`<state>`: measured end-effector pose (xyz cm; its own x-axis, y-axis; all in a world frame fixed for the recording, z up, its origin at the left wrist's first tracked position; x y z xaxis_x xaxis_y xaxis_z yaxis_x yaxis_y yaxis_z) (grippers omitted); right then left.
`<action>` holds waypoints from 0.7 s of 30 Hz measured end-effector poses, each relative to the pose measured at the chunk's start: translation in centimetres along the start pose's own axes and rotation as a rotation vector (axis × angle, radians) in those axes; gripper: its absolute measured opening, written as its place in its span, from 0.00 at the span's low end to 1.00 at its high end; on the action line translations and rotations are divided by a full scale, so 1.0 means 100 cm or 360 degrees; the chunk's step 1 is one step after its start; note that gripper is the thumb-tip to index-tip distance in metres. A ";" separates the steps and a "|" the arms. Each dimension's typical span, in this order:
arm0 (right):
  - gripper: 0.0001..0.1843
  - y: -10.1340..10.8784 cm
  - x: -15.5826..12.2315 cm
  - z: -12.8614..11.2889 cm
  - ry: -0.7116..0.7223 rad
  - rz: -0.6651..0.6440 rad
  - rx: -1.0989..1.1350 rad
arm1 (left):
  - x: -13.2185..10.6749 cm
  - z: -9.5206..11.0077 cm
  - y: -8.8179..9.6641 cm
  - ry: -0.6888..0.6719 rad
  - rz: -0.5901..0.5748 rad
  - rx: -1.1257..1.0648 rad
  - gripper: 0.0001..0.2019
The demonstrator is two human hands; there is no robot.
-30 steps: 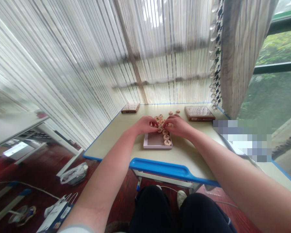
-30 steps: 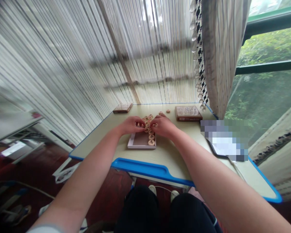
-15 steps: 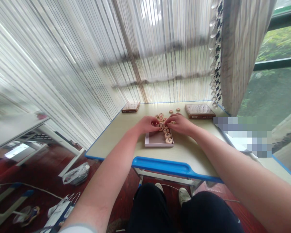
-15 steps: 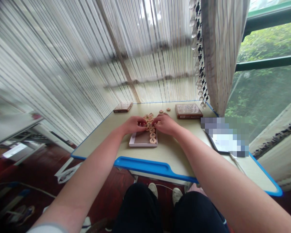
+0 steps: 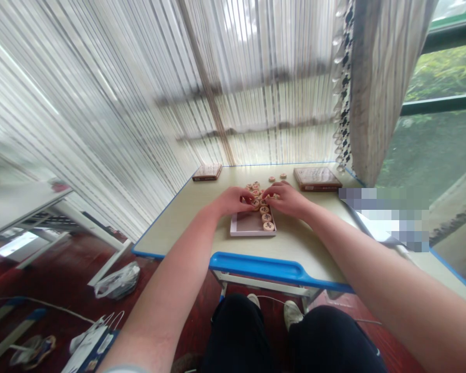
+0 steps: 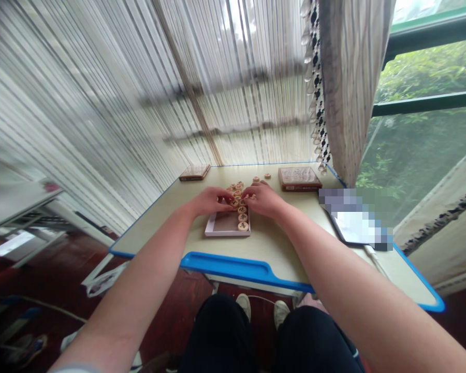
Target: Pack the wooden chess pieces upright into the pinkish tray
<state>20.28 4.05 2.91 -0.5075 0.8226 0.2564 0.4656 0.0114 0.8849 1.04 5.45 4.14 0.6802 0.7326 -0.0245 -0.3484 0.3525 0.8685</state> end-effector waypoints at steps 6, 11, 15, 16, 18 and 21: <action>0.09 -0.001 0.001 -0.001 -0.0009 0.0010 0.0059 | 0.002 -0.002 -0.001 -0.0028 0.0034 0.0062 0.13; 0.10 0.000 0.001 0.002 -0.0090 0.0072 0.0237 | 0.002 -0.003 0.000 -0.0013 0.0014 -0.0013 0.17; 0.10 -0.002 0.001 0.005 -0.0107 0.0094 0.0273 | 0.002 -0.005 0.000 -0.0002 0.0007 -0.0022 0.19; 0.10 -0.002 0.001 0.005 -0.0103 0.0113 0.0276 | 0.003 -0.006 0.000 0.0002 0.0000 -0.0026 0.19; 0.10 -0.001 0.002 0.007 -0.0101 0.0166 0.0285 | 0.004 -0.007 -0.001 0.0007 -0.0011 -0.0042 0.20; 0.12 0.000 0.003 0.016 -0.0228 0.0311 0.0324 | 0.004 -0.008 -0.003 0.0010 -0.0023 -0.0058 0.20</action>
Point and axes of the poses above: each hand's wrist, its own x-axis towards the middle knuckle, its own y-axis out of the back of the hand, z = x × y, the point moved 2 cm from there along x, towards the middle knuckle, and after that the axes turned 12 degrees about -z, right-handed, at the moved point
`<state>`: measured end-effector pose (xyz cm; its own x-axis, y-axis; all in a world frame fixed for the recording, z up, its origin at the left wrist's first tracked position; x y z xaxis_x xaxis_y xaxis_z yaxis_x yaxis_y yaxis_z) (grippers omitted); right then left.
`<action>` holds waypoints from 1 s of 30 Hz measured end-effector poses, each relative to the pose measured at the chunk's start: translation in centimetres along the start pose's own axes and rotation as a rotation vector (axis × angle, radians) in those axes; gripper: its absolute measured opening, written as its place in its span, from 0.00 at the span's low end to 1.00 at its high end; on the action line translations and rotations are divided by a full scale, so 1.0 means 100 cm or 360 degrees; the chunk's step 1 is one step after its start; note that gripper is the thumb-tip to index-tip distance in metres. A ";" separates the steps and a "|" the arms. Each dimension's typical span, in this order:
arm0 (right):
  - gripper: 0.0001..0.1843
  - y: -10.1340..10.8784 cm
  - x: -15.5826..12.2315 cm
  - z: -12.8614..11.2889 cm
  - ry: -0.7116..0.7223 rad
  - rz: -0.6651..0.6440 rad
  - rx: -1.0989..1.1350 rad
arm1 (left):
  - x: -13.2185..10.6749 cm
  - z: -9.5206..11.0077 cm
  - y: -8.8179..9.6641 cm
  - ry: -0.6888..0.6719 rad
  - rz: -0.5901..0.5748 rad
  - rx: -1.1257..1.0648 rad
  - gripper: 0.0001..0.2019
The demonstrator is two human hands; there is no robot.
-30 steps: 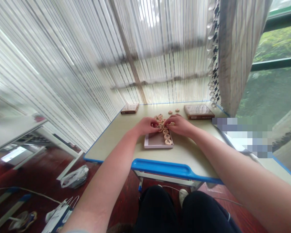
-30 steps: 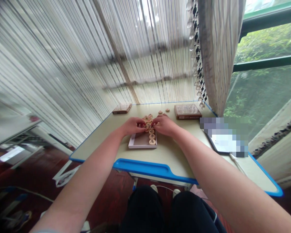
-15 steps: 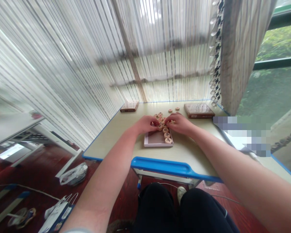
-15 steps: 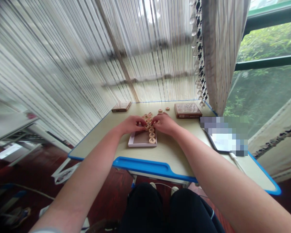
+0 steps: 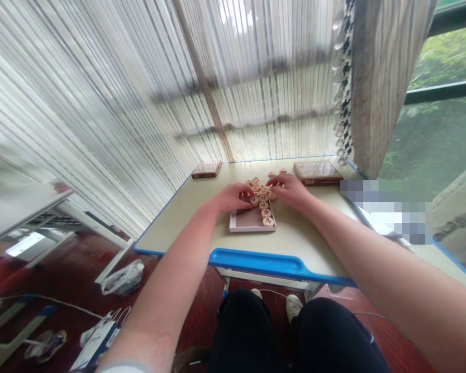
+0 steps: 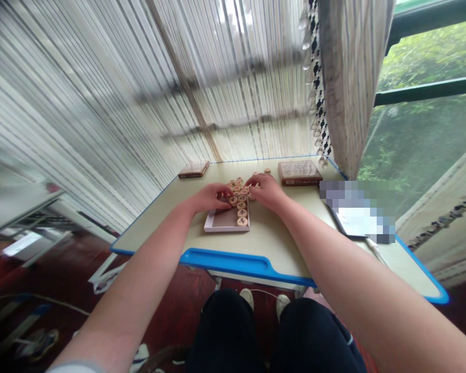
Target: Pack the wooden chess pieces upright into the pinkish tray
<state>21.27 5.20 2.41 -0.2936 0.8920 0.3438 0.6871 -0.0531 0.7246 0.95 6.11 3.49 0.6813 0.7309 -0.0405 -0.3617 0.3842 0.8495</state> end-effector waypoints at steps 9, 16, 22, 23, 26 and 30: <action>0.19 0.008 0.006 0.038 -0.0471 0.0149 -0.0323 | 0.002 -0.002 -0.003 0.0029 0.0056 0.0042 0.18; 0.14 0.005 0.004 0.030 -0.0433 0.0024 -0.0499 | -0.001 0.006 -0.001 0.0046 0.0066 0.0086 0.18; 0.14 0.004 0.003 0.032 -0.0325 0.0080 -0.0464 | -0.002 0.010 0.000 0.0059 0.0046 0.0149 0.17; 0.14 0.003 0.004 0.033 -0.0313 0.0081 -0.0454 | -0.002 0.010 0.000 0.0060 0.0048 0.0155 0.17; 0.15 0.002 0.004 0.034 -0.0367 0.0082 -0.0424 | -0.003 0.011 0.000 0.0037 0.0055 0.0175 0.17; 0.16 0.004 0.003 0.032 -0.0476 0.0048 -0.0371 | -0.003 0.011 -0.001 0.0006 0.0093 0.0192 0.16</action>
Point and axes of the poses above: each hand's wrist, its own x-axis towards the middle knuckle, its own y-axis out of the back of the hand, z = x × y, the point moved 2 cm from there along x, towards the middle knuckle, and after that the axes turned 12 degrees about -z, right-handed, at the moved point
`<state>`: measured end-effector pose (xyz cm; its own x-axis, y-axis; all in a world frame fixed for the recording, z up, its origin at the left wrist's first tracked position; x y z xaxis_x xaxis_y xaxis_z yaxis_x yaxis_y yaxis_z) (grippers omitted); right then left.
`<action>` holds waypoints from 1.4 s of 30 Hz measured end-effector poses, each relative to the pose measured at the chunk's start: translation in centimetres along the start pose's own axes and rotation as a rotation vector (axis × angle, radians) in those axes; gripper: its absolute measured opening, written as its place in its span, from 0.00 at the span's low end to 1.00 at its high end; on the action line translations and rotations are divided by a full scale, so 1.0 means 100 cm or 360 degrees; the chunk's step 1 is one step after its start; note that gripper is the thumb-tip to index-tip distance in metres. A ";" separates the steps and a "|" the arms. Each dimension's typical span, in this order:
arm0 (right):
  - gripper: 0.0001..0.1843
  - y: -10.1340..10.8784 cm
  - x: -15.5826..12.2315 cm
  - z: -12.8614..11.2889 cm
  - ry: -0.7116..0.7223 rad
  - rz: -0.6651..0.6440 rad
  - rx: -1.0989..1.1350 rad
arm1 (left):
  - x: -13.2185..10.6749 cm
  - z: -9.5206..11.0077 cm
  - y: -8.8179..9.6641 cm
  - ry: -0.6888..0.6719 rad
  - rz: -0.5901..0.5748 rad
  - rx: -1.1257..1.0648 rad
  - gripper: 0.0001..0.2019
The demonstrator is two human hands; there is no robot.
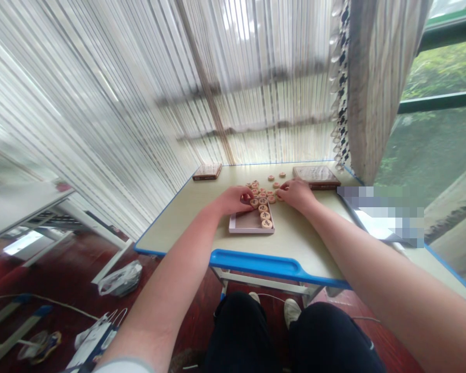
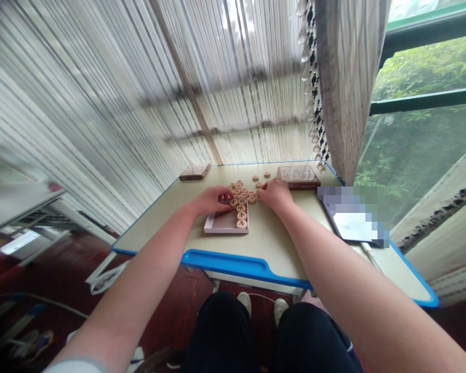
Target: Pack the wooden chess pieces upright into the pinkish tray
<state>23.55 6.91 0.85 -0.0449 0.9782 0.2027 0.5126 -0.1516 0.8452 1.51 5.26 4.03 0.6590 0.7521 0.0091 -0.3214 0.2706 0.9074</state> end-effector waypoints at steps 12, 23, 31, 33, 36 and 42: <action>0.14 0.008 -0.003 -0.008 -0.0112 0.0049 0.0500 | 0.000 -0.002 0.001 0.0031 -0.0063 -0.0052 0.18; 0.10 0.015 -0.033 -0.057 0.0195 -0.0347 0.1585 | -0.004 0.011 0.014 -0.0142 0.0586 -0.0220 0.15; 0.08 0.011 -0.038 -0.066 0.0336 -0.0446 0.1578 | -0.003 0.013 0.010 -0.0212 0.0506 -0.0275 0.17; 0.08 0.011 -0.037 -0.065 0.0327 -0.0437 0.1558 | -0.003 0.014 0.011 -0.0203 0.0513 -0.0304 0.17; 0.09 0.009 -0.037 -0.065 0.0326 -0.0451 0.1542 | -0.002 0.013 0.011 -0.0188 0.0497 -0.0397 0.16; 0.14 0.006 -0.038 -0.066 0.0316 -0.0460 0.1482 | 0.001 0.010 0.005 -0.0204 0.0453 -0.0712 0.16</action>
Point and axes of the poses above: each hand's wrist, its own x-axis towards the middle knuckle, its own y-axis out of the back of the hand, z = x × y, the point moved 2 cm from there along x, towards the middle knuckle, and after that the axes turned 12 degrees about -z, right-handed, at the moved point
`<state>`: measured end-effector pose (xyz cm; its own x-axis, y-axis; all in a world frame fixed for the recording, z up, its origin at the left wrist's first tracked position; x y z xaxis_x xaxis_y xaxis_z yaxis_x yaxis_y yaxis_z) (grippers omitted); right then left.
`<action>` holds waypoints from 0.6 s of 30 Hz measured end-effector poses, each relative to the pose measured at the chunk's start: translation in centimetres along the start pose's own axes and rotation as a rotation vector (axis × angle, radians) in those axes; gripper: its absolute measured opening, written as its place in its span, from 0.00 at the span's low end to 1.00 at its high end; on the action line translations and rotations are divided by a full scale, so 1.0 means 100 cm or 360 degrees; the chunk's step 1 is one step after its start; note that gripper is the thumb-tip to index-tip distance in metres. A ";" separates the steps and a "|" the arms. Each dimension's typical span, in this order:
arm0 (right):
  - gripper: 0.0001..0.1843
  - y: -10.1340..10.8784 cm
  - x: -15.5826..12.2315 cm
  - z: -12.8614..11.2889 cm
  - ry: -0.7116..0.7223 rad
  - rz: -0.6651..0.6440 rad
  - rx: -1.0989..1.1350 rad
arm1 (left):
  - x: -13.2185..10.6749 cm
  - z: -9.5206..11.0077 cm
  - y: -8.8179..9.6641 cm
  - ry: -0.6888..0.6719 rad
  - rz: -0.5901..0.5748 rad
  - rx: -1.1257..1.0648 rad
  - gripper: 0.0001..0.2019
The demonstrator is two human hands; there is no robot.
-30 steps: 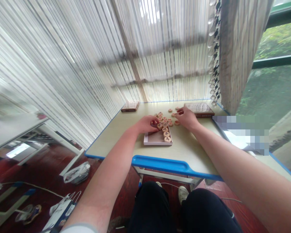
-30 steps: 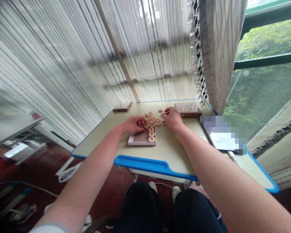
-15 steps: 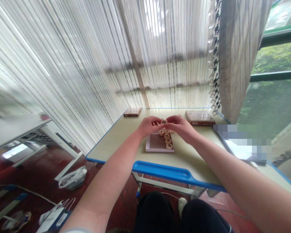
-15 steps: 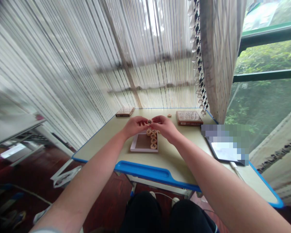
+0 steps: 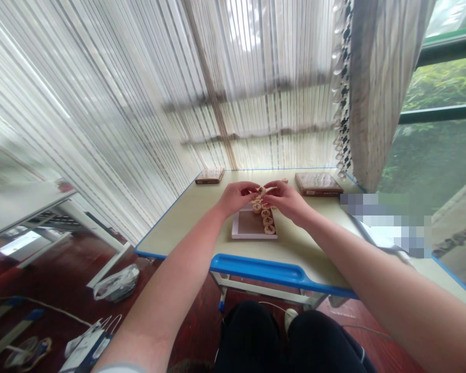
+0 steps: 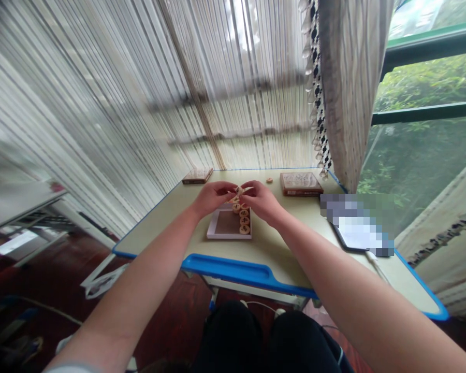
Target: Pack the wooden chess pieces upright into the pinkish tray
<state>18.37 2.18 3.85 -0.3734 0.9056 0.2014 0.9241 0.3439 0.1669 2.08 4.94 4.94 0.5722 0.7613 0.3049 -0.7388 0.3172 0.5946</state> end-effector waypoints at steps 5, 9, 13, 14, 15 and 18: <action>0.13 0.001 0.002 0.002 0.0060 0.0046 -0.0087 | 0.001 0.001 -0.003 0.0000 -0.0059 -0.0191 0.16; 0.09 0.003 0.002 0.004 0.0079 0.0075 -0.0069 | 0.001 -0.001 -0.001 0.0122 -0.0107 -0.0286 0.18; 0.09 0.003 0.001 0.004 0.0066 0.0076 -0.0006 | -0.001 0.002 0.000 0.0148 -0.0137 -0.0235 0.19; 0.09 0.002 0.000 0.003 0.0072 0.0076 -0.0011 | -0.002 0.004 0.001 0.0145 -0.0137 -0.0215 0.20; 0.10 0.002 0.000 0.002 0.0078 0.0073 -0.0019 | -0.002 0.005 0.001 0.0143 -0.0131 -0.0195 0.20; 0.10 0.004 0.000 0.000 0.0082 0.0087 -0.0059 | -0.003 0.003 0.006 0.0159 -0.0130 -0.0106 0.20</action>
<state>18.76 2.33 3.94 -0.3270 0.9085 0.2602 0.9399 0.2840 0.1896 1.61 4.70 5.45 0.5955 0.7830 0.1798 -0.7150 0.4145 0.5630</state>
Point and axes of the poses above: each hand's wrist, its own x-axis towards the middle knuckle, its own y-axis out of the back of the hand, z = x × y, the point moved 2 cm from there along x, towards the middle knuckle, and after that the axes turned 12 degrees about -z, right-handed, at the moved point
